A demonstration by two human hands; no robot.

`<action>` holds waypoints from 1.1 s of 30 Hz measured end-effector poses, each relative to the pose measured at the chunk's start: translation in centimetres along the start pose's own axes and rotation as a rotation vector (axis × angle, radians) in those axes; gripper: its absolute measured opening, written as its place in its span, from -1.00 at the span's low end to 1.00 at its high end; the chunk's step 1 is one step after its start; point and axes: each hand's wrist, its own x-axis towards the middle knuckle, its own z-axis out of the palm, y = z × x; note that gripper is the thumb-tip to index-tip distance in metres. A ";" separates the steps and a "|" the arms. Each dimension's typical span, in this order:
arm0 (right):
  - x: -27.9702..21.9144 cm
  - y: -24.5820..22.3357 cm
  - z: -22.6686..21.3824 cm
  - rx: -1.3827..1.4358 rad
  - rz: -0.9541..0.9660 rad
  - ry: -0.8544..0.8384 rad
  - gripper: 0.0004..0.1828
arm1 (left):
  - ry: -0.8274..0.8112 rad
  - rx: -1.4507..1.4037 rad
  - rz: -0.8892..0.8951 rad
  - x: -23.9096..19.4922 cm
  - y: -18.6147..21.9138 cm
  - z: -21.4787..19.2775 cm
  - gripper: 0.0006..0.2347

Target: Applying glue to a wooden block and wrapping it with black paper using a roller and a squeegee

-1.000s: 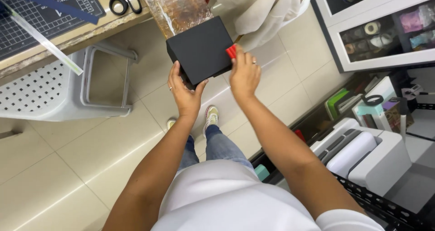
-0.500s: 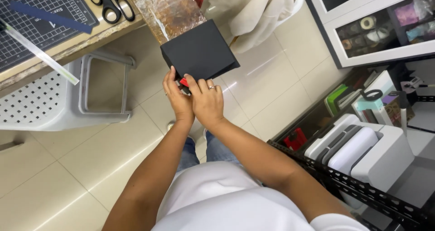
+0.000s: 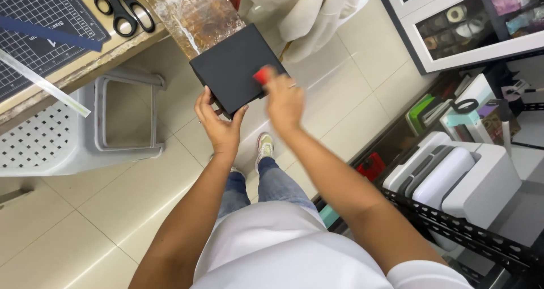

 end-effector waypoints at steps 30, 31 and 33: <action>3.9 9.4 -1.5 0.833 0.406 -0.641 -0.55 | -0.476 0.641 0.807 11.9 1.3 6.5 -0.71; 4.0 10.1 -1.6 0.834 0.309 -0.635 -0.55 | -0.442 0.676 0.871 12.4 0.9 7.2 -0.76; 4.4 11.3 -1.8 0.834 0.205 -0.630 -0.56 | -0.402 0.714 0.931 13.2 0.4 8.4 -0.79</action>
